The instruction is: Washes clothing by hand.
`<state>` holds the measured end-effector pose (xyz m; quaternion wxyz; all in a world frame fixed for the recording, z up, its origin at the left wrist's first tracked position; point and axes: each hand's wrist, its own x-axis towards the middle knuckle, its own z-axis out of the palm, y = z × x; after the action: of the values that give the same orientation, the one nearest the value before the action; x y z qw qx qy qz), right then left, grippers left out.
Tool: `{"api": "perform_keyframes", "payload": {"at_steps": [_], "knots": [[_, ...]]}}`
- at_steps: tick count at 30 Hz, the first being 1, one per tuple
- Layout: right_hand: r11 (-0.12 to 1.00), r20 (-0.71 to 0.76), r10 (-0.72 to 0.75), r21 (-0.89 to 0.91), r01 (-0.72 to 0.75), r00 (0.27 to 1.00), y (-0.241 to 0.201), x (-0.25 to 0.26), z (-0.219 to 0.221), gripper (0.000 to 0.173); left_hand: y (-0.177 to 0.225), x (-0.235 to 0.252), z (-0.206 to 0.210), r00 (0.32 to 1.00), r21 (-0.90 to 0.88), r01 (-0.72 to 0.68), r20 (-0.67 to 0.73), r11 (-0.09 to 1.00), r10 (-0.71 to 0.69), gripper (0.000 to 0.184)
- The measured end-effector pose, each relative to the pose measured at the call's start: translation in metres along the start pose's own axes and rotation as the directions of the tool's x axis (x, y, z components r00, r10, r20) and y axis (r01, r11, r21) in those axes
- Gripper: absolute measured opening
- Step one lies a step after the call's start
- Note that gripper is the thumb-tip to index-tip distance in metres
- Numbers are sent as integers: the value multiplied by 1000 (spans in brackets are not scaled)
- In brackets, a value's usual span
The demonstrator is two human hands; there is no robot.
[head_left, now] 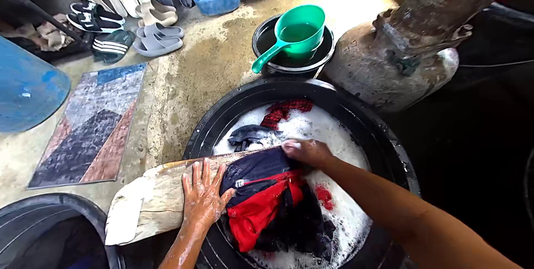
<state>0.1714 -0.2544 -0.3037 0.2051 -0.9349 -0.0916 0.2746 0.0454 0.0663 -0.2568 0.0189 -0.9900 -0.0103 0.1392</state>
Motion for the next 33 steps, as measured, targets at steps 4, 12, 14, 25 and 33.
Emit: {"api": "perform_keyframes", "payload": {"at_steps": [4,12,14,25,33], "knots": [[983,-109,181,25,-180,977,51,-14,-25,51,1,1,-1,1000,-9,5,5,1000,-5,79],[756,-28,-33,654,43,999,-10,-17,20,39,3,3,-1,995,20,53,79,998,-54,79],[821,6,-222,541,183,975,-65,-17,17,40,5,3,-1,994,26,63,83,998,-65,77],[942,273,-41,-309,128,961,33,-10,-14,53,9,4,-1,998,1,52,32,999,-52,72],[873,156,-486,132,470,860,-118,-25,31,53,10,4,-2,999,-37,41,27,998,-40,73]]}}
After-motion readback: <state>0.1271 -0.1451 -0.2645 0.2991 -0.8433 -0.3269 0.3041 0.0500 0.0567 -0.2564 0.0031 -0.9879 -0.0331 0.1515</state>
